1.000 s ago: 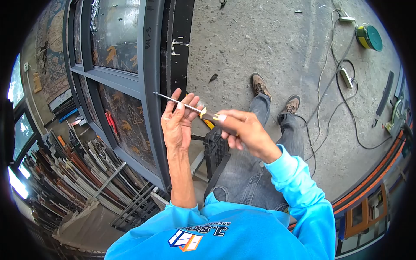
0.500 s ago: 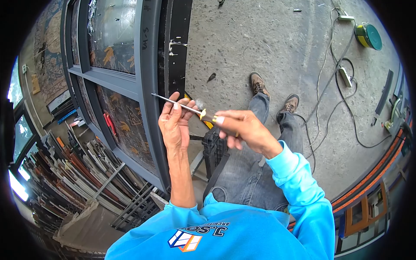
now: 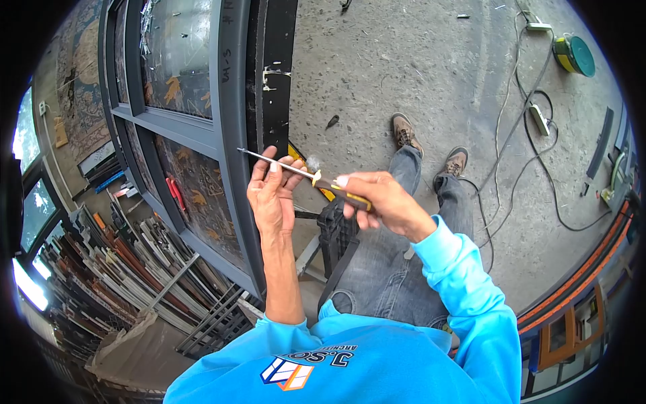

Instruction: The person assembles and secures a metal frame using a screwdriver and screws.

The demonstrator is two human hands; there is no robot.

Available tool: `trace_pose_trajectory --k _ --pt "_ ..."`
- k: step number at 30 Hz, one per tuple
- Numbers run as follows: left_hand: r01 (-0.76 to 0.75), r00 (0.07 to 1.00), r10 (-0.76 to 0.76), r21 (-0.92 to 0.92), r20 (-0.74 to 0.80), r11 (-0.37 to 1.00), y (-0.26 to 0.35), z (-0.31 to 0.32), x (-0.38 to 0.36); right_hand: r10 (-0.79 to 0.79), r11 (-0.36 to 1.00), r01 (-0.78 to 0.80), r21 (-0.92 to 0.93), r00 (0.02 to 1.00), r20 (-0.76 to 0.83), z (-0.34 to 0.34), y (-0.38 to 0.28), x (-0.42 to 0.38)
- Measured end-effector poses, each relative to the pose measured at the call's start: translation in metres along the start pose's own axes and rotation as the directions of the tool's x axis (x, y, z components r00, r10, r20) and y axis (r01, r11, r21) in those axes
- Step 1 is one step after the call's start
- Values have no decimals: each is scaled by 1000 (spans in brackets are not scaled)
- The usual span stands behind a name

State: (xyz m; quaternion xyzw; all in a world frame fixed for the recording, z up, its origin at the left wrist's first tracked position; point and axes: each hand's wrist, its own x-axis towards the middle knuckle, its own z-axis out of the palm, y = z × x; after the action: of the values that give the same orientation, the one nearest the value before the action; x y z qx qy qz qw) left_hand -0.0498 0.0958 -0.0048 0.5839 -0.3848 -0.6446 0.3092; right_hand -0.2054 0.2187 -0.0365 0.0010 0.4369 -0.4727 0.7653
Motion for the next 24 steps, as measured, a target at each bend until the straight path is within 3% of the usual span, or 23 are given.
trace_pose_trajectory --k 1,2,3,5,6,7,8,9,10,11,13,14,15,16,17,18,19,21,22,23,24 --pt "22 1000 -23 -32 -18 999 3 0 -3 30 990 -28 -137 999 14 2 1 -1" --pt "13 995 -18 -44 -99 999 2 4 -1 -620 647 473 -598 783 -51 4 29 5" --pt "8 995 -13 -45 -101 999 0 3 2 -622 644 477 -598 782 -46 9 34 5" --pt "-34 989 46 88 -144 996 -7 1 12 -846 278 409 -869 532 -20 14 32 7" --pt "-24 987 36 80 -156 997 -5 4 12 -804 342 460 -819 595 -1 7 32 8" --pt "-35 987 47 81 -156 996 -3 5 9 -809 337 469 -816 588 4 1 33 9" --pt "-65 986 73 59 -151 996 -4 6 8 -633 733 535 -421 762 -135 -7 31 11" --pt "-90 984 94 39 -150 995 -5 6 5 -385 912 398 99 914 -125 -10 26 10" --pt "-119 984 121 24 -129 993 -7 5 5 -102 933 60 354 990 100 -12 12 3" --pt "-136 983 137 17 -124 991 -8 7 7 -117 935 74 346 987 106 -16 7 6" --pt "-119 989 113 -54 -96 991 -5 8 6 166 916 -290 278 904 395 -17 7 13" --pt "-88 990 86 -12 -107 996 -1 8 7 112 957 -184 225 948 299 -13 7 17" --pt "-122 968 120 7 -223 993 -1 16 7 1 1000 -3 9 988 156 -8 5 15" --pt "-167 923 173 47 -343 985 -4 13 13 -439 770 383 -510 899 12 1 10 11" --pt "-218 863 228 74 -452 973 -6 12 25 -802 179 442 -879 583 130 8 15 7" --pt "-209 823 161 -27 -545 978 -2 15 33 -836 180 443 -878 540 101 14 15 6" --pt "-214 780 162 -14 -604 977 -1 21 43 -879 8 395 -919 440 182 15 12 8" --pt "-169 598 158 69 -786 983 3 38 51 -845 -13 342 -939 498 193 15 12 10" --pt "-187 552 134 35 -823 982 3 44 57 -828 6 363 -932 524 199 13 9 9" --pt "-202 579 92 -33 -810 979 13 51 56 -809 53 397 -916 554 194 9 10 11" --pt "-138 547 23 -63 -837 988 24 58 52 -794 39 413 -910 566 223 5 11 16"
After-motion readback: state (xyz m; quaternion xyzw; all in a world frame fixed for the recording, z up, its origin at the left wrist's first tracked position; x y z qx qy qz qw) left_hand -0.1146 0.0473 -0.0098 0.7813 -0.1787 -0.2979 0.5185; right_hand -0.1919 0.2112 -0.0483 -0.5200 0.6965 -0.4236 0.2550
